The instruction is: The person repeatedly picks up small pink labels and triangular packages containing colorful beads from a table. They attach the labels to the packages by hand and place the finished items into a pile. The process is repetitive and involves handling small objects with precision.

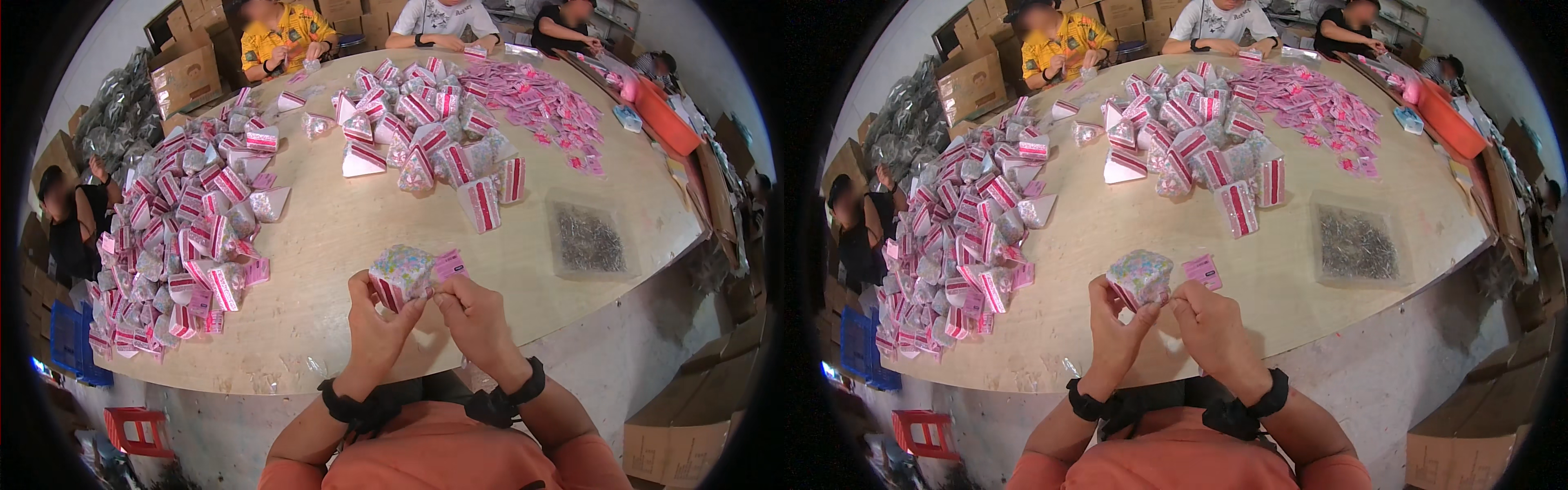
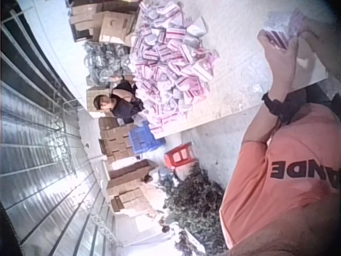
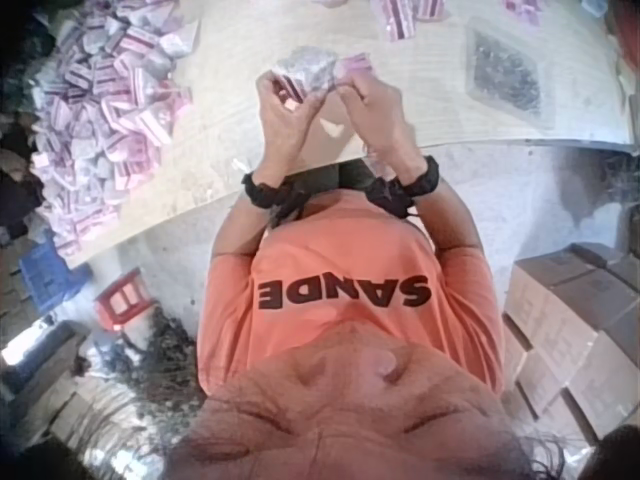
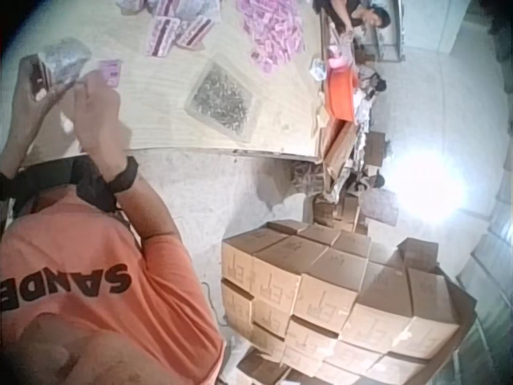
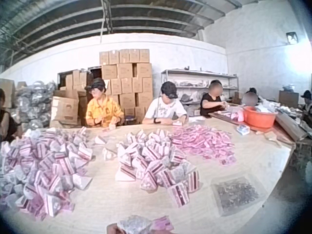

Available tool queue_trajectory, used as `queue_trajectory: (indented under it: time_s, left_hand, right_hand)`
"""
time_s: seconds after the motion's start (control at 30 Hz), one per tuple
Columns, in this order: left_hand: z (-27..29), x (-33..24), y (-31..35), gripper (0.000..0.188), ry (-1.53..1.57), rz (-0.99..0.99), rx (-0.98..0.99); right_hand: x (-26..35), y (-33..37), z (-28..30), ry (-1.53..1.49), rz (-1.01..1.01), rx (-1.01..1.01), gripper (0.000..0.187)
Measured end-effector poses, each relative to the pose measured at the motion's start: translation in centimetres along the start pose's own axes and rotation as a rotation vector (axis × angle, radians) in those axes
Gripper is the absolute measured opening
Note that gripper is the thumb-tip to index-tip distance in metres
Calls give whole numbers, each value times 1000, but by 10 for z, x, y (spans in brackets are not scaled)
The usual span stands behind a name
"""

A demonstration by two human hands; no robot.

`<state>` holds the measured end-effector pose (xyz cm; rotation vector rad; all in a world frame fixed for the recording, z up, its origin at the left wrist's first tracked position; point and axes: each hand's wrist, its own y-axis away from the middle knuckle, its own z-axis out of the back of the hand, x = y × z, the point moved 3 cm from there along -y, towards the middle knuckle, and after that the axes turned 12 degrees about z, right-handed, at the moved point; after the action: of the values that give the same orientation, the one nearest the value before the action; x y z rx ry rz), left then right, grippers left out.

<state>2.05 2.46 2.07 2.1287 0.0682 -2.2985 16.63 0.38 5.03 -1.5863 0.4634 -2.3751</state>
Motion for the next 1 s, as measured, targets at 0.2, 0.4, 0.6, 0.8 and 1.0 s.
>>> queue_trajectory:
  time_s: [0.2, 0.4, 0.6, 0.8, 1.0]
  left_hand:
    - [2, 2, 2, 55, -121, -80, -100]
    - [3, 1, 2, 55, -88, -48, -105]
    - [6, 2, 3, 51, 20, 77, -40]
    - [-1, 12, 3, 48, 380, 152, 73]
    - [-3, 5, 4, 58, 516, 88, 127]
  right_hand:
    - [-9, -2, -8, -205, -242, -28, 9]
    - [-3, -2, -12, 148, 101, -95, 10]
    - [1, 0, -16, 327, 378, -50, 7]
    - [-4, -3, -10, -108, -104, 19, 6]
    - [7, 0, -12, 78, 200, -70, 6]
